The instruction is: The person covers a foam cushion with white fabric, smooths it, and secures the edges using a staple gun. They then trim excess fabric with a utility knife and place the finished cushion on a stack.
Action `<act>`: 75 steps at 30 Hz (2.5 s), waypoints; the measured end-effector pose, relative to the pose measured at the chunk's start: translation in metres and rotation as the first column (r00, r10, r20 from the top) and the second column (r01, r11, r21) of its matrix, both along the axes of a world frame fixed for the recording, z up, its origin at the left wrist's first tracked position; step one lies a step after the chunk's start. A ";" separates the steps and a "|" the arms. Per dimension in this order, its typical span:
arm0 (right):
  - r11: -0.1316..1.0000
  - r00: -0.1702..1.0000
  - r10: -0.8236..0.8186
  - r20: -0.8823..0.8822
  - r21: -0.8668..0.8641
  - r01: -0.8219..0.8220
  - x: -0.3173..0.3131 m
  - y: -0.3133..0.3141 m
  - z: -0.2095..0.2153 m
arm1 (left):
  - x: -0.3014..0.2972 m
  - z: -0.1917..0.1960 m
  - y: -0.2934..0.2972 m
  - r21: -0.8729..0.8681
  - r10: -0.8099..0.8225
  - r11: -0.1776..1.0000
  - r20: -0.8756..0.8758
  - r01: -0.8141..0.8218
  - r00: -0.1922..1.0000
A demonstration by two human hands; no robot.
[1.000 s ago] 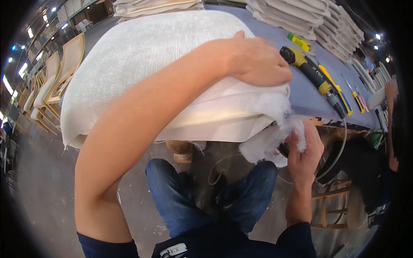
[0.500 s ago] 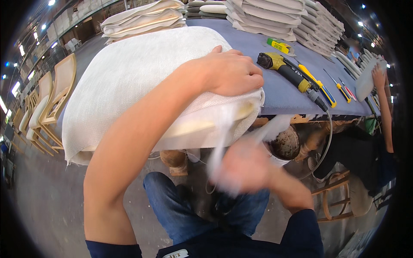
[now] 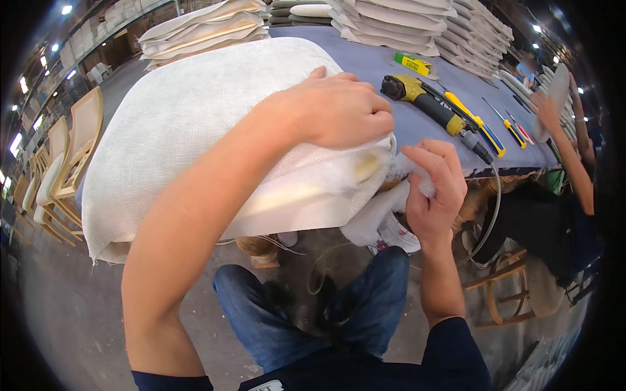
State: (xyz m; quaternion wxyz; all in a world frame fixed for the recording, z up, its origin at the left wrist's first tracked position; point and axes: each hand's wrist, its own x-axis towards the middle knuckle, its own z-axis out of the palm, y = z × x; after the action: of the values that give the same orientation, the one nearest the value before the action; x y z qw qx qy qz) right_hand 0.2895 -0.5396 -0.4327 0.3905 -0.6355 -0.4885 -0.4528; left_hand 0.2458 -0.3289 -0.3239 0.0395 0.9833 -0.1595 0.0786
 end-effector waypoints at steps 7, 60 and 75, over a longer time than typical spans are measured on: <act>0.969 0.967 -0.203 -0.156 -0.172 0.176 -0.008 0.023 0.009 | 0.000 -0.003 0.003 -0.010 0.007 1.000 0.031 -0.006 1.000; 0.923 0.915 0.346 -0.205 -0.103 -0.372 -0.065 0.070 -0.017 | 0.005 -0.009 0.010 -0.023 -0.088 0.996 0.113 0.092 0.990; 0.942 0.716 0.201 -0.669 0.333 0.047 -0.028 -0.019 -0.118 | 0.008 -0.015 0.014 -0.051 -0.175 0.981 0.194 0.189 0.965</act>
State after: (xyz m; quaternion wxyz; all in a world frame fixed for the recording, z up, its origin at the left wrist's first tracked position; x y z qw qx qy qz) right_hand 0.2616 -0.5582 -0.5509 0.6631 -0.6636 -0.2508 -0.2390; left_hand 0.2537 -0.3151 -0.3388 0.0653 0.9506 -0.2494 0.1731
